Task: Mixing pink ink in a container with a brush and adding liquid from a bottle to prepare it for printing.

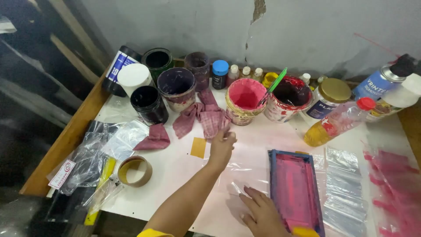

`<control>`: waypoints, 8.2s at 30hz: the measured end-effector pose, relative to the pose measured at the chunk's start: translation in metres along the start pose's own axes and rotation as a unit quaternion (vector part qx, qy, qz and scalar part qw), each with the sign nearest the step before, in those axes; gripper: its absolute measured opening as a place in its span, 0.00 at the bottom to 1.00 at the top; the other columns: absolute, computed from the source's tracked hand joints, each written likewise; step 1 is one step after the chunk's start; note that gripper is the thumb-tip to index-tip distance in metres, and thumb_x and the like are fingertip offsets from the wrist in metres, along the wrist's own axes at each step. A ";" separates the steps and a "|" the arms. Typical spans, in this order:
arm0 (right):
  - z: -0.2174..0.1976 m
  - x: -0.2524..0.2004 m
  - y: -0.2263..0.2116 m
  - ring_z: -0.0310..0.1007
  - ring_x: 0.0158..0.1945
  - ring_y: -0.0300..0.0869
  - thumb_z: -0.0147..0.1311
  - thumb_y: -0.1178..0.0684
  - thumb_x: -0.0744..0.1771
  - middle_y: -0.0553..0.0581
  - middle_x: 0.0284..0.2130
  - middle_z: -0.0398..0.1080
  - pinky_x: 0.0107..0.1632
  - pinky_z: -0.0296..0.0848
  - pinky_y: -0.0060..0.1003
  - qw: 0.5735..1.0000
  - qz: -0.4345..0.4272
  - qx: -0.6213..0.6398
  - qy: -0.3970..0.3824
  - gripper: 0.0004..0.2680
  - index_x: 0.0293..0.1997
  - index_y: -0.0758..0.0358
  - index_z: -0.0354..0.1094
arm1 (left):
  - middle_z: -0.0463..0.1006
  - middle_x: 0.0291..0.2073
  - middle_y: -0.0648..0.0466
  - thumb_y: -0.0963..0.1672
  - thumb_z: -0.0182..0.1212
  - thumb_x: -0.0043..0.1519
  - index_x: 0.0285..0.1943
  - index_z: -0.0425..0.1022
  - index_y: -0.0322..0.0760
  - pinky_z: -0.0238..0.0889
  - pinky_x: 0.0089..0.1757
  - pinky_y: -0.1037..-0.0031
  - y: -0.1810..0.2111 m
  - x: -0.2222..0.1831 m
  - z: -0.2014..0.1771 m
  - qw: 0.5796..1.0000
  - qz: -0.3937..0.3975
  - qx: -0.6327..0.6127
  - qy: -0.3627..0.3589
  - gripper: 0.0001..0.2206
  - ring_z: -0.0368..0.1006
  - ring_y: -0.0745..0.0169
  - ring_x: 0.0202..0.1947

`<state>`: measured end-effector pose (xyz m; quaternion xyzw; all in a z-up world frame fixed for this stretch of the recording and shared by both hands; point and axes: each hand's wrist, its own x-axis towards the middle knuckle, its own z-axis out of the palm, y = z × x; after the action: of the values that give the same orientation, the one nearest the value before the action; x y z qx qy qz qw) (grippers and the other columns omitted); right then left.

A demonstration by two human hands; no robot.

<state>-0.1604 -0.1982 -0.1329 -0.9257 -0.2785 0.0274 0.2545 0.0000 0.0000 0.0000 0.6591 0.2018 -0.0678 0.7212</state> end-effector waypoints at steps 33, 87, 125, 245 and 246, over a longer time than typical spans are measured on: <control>-0.068 0.236 0.132 0.61 0.69 0.54 0.49 0.70 0.63 0.68 0.70 0.58 0.68 0.62 0.52 0.825 0.225 0.487 0.179 0.30 0.76 0.62 0.48 | 0.83 0.43 0.48 0.41 0.55 0.66 0.51 0.83 0.48 0.71 0.51 0.64 -0.015 0.157 0.016 0.978 0.183 0.055 0.084 0.12 0.79 0.52 0.50; -0.176 -0.066 -0.081 0.73 0.26 0.41 0.53 0.52 0.67 0.60 0.32 0.76 0.26 0.66 0.31 0.933 -0.020 0.043 0.358 0.12 0.54 0.65 0.72 | 0.81 0.44 0.46 0.56 0.72 0.47 0.57 0.78 0.40 0.72 0.50 0.55 -0.022 -0.098 0.037 0.771 -0.253 -0.568 -0.138 0.31 0.76 0.46 0.46; -0.137 -0.054 -0.060 0.82 0.27 0.36 0.54 0.56 0.65 0.55 0.35 0.82 0.32 0.82 0.29 0.905 0.134 0.243 0.323 0.10 0.48 0.61 0.78 | 0.81 0.44 0.46 0.58 0.66 0.51 0.57 0.79 0.41 0.70 0.51 0.58 -0.013 -0.080 0.042 0.820 -0.262 -0.494 -0.121 0.30 0.75 0.48 0.47; -0.237 0.114 0.089 0.72 0.50 0.48 0.70 0.52 0.57 0.60 0.49 0.75 0.50 0.69 0.45 0.877 0.339 0.163 0.299 0.25 0.59 0.61 0.66 | 0.81 0.42 0.48 0.60 0.56 0.59 0.53 0.79 0.40 0.71 0.48 0.56 0.009 -0.036 0.048 0.798 -0.176 -0.568 -0.094 0.27 0.75 0.47 0.45; -0.231 0.118 0.097 0.71 0.51 0.49 0.69 0.53 0.57 0.60 0.50 0.74 0.51 0.68 0.46 0.858 0.353 0.172 0.332 0.26 0.60 0.61 0.64 | 0.81 0.42 0.48 0.60 0.56 0.60 0.52 0.80 0.41 0.72 0.47 0.57 0.011 -0.038 0.049 0.803 -0.173 -0.563 -0.093 0.26 0.75 0.48 0.45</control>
<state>0.0321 -0.3106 0.0309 -0.8574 0.1768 -0.1463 0.4606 -0.0203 -0.0527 0.0271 0.0824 0.2470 -0.1271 0.9571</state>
